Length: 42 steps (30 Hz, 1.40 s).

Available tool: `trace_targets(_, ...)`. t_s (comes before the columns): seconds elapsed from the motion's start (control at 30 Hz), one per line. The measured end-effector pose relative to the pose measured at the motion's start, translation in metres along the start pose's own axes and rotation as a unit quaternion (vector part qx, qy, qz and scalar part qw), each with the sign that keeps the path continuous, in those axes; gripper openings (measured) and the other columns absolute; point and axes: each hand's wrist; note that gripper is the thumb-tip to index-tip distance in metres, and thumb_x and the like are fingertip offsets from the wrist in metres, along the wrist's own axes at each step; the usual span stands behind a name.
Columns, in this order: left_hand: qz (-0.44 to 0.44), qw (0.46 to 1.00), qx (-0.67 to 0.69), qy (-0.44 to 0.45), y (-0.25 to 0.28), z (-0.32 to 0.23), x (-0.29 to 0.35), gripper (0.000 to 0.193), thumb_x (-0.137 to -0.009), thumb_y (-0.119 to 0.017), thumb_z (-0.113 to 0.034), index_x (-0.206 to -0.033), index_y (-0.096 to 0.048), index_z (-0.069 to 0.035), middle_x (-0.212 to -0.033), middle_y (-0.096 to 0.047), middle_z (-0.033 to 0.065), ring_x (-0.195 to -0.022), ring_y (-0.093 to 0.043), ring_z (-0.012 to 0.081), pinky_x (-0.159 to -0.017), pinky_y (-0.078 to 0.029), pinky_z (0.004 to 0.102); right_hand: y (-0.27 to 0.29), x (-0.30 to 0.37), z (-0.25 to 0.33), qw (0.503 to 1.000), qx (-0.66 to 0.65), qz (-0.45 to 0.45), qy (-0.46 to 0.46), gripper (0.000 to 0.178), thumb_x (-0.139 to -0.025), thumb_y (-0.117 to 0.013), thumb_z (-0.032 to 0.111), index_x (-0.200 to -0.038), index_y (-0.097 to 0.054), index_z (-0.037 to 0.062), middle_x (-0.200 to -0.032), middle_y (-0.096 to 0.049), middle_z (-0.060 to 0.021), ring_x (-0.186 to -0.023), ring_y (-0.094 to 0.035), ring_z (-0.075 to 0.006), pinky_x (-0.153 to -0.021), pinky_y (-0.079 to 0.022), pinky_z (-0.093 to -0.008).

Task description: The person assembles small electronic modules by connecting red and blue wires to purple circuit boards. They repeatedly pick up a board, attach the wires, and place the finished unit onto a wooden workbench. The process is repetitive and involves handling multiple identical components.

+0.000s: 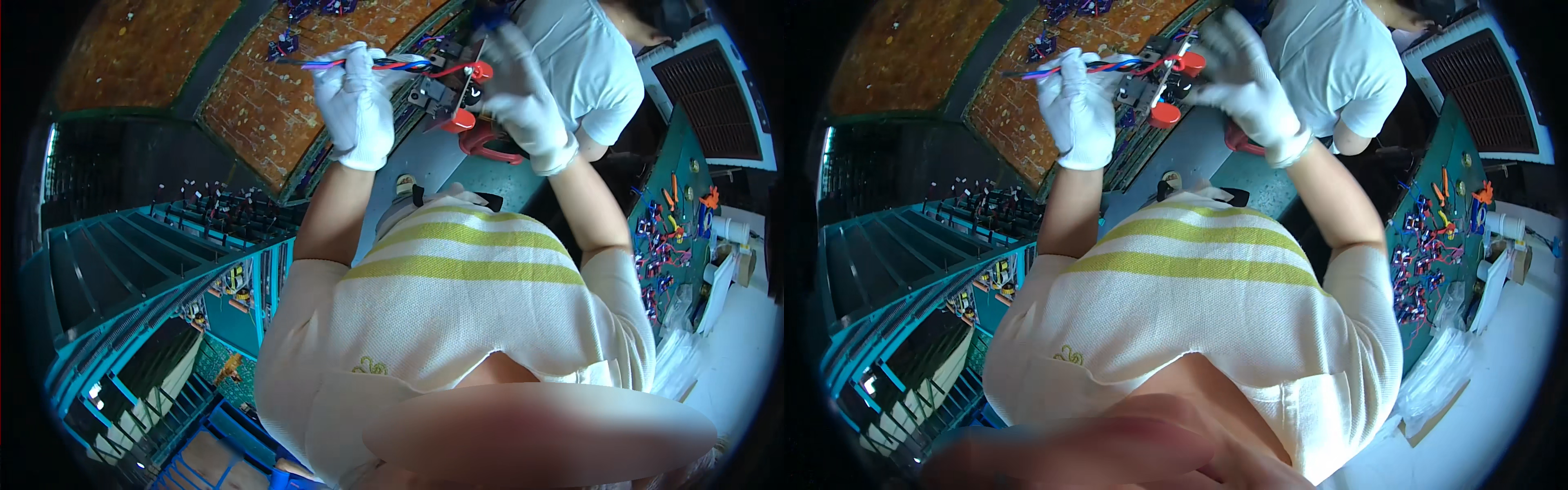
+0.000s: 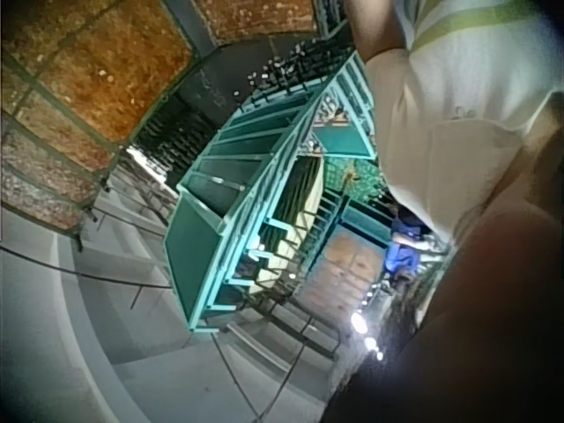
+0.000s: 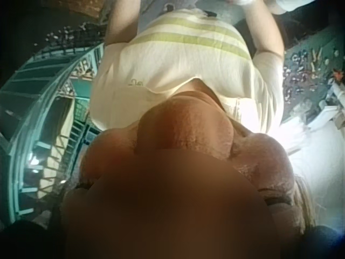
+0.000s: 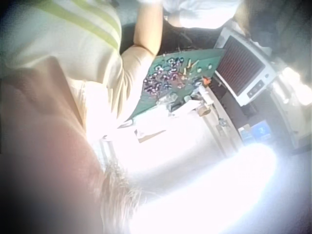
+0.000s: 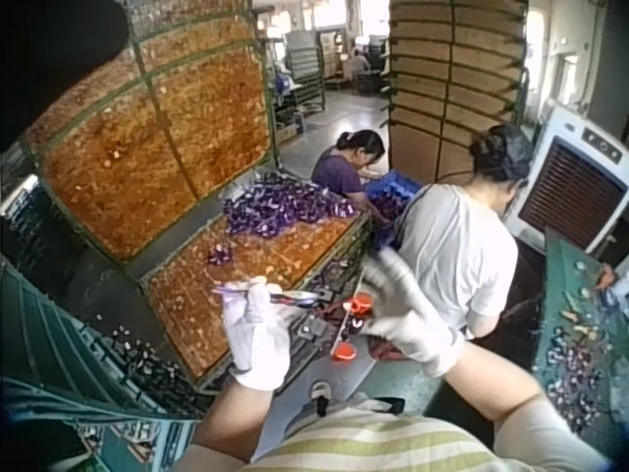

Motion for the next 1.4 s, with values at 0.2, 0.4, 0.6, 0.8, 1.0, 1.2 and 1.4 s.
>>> trace_targets(0.2, 0.241, 0.945, -0.095, -0.199, -0.013, -0.006, 0.025, 0.02, -0.087, -0.056, 0.007, -0.096, -0.043, -0.005, -0.093, -0.052, 0.0118, -0.083, -0.058, 0.0193, -0.081, -0.054, 0.0329, 0.027, 0.038, -0.024, 0.614, -0.596, 0.229, -0.465, 0.107, -0.073, -0.035, 0.086, -0.143, -0.035, 0.0058, -0.138, -0.036, -0.0347, -0.114, -0.049, -0.053, -0.072, -0.051, -0.0473)
trace_targets(0.4, 0.269, 0.922, -0.177, -0.217, -0.023, -0.011, 0.05, 0.01, -0.096, -0.049, -0.007, -0.104, -0.042, -0.005, -0.089, -0.058, 0.02, -0.078, -0.068, 0.0363, -0.08, -0.056, 0.0491, 0.018, 0.051, -0.011, 0.724, -0.514, 0.14, -0.438, 0.083, -0.083, -0.05, 0.067, -0.134, -0.044, 0.0027, -0.133, -0.047, -0.0251, -0.118, -0.046, -0.0535, -0.099, -0.037, -0.0636)
trace_targets(0.6, -0.045, 0.975, -0.215, -0.034, -0.01, 0.005, 0.073, 0.019, -0.093, -0.055, -0.008, -0.105, -0.048, 0.005, -0.085, -0.061, 0.0178, -0.077, -0.068, 0.0331, -0.069, -0.06, 0.0432, 0.02, 0.061, -0.007, 0.985, 0.159, 0.049, -0.043, 0.058, -0.078, -0.064, 0.006, -0.13, -0.043, -0.0017, -0.117, -0.057, -0.0136, -0.111, -0.055, -0.0263, -0.093, -0.048, -0.0367)
trace_targets(0.8, -0.127, 0.988, -0.049, 0.073, -0.005, 0.019, 0.078, 0.022, -0.091, -0.064, -0.018, -0.098, -0.055, 0.0, -0.085, -0.061, 0.012, -0.062, -0.06, 0.0203, -0.057, -0.052, 0.0321, 0.026, 0.041, 0.013, 0.68, 0.587, 0.18, 0.401, 0.047, -0.062, -0.071, 0.014, -0.107, -0.059, 0.0156, -0.108, -0.056, -0.0031, -0.115, -0.051, -0.0266, -0.107, -0.029, -0.0596)
trace_targets(1.0, -0.082, 0.936, -0.33, 0.093, -0.008, 0.012, 0.07, 0.032, -0.093, -0.06, -0.03, -0.093, -0.057, 0.002, -0.073, -0.054, 0.0054, -0.053, -0.053, 0.015, -0.052, -0.05, 0.0282, 0.041, 0.049, -0.011, 0.576, 0.594, 0.183, 0.531, 0.046, -0.066, -0.07, 0.023, -0.108, -0.058, 0.0372, -0.111, -0.051, 0.0117, -0.111, -0.051, -0.0211, -0.101, -0.028, -0.0707)
trace_targets(1.2, -0.076, 0.942, -0.288, 0.153, 0.0, 0.008, 0.066, 0.029, -0.093, -0.059, -0.028, -0.091, -0.057, 0.001, -0.075, -0.055, 0.0044, -0.054, -0.053, 0.0122, -0.056, -0.056, 0.0302, 0.033, 0.058, -0.026, 0.548, 0.58, 0.202, 0.568, 0.043, -0.071, -0.073, 0.021, -0.11, -0.06, 0.0352, -0.115, -0.05, 0.0124, -0.108, -0.05, -0.0163, -0.091, -0.043, -0.0528)
trace_targets(1.4, -0.105, 0.962, -0.179, 0.175, 0.008, -0.007, 0.075, 0.03, -0.093, -0.059, -0.032, -0.093, -0.059, -0.002, -0.073, -0.055, 0.003, -0.057, -0.051, 0.0098, -0.048, -0.042, 0.0215, 0.007, 0.061, -0.044, 0.636, 0.502, 0.267, 0.521, 0.036, -0.069, -0.069, 0.018, -0.104, -0.065, 0.0249, -0.108, -0.054, 0.0035, -0.105, -0.051, -0.0148, -0.09, -0.048, -0.0389)
Point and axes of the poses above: each hand's wrist, its own x-axis away from the middle knuckle, its own y-axis out of the back of the hand, z = x × y
